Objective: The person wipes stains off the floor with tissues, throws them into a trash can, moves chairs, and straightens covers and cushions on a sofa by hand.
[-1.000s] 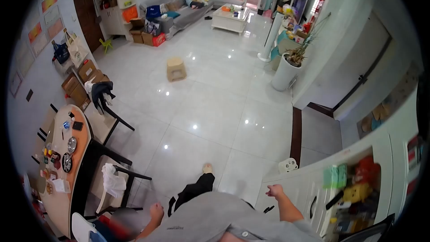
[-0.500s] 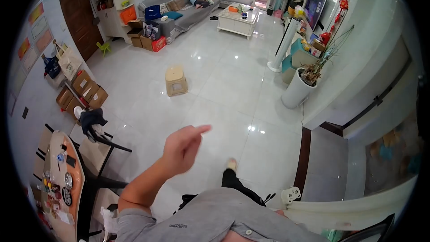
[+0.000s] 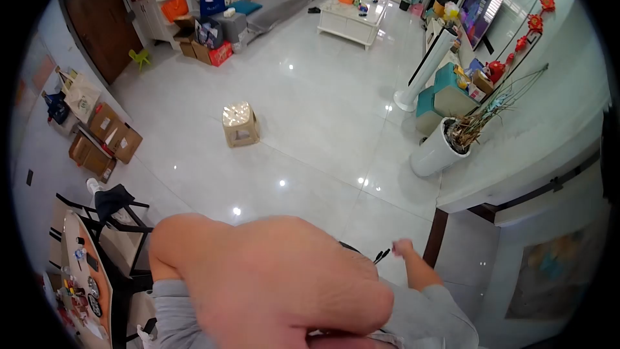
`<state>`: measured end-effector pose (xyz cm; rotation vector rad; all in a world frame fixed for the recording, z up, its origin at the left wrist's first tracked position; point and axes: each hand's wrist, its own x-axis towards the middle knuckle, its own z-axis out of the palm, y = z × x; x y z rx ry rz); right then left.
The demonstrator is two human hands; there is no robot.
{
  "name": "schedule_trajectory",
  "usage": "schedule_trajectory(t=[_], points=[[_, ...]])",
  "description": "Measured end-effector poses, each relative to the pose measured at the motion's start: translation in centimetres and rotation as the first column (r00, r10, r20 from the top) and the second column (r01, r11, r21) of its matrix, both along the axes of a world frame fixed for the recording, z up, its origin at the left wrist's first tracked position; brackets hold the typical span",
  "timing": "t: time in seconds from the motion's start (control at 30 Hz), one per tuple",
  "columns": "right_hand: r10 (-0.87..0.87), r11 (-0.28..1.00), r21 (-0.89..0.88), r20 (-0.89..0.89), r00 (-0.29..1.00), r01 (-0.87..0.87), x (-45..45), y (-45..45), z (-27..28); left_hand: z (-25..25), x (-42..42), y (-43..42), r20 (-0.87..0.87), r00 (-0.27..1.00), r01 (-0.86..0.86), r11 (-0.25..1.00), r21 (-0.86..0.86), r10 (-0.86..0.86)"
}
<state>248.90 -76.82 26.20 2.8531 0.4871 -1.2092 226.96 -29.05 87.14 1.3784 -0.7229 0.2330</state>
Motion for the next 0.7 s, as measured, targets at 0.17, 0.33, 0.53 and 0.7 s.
schedule_trajectory(t=[0.17,0.33,0.53,0.7], points=[[-0.774,0.513,0.419,-0.153,0.615,0.75,14.1,12.7,6.5,-3.1,13.9,8.7,-0.115,0.993,-0.01,0.987,0.16,0.028],[-0.599,0.692,0.365,-0.19,0.778,0.623,22.0,20.2,3.2,-20.6,25.5,20.8,-0.525,0.76,-0.337,0.923,0.187,0.384],[-0.728,0.514,0.154,-0.443,0.524,0.844,24.6,25.5,3.7,-44.9,25.7,32.6,-0.379,-0.091,-0.682,0.219,0.697,0.921],[-0.607,0.772,-0.034,-0.339,0.719,0.635,30.0,33.0,12.5,-42.0,33.7,40.0,-0.55,-0.127,-0.65,0.35,0.675,0.825]])
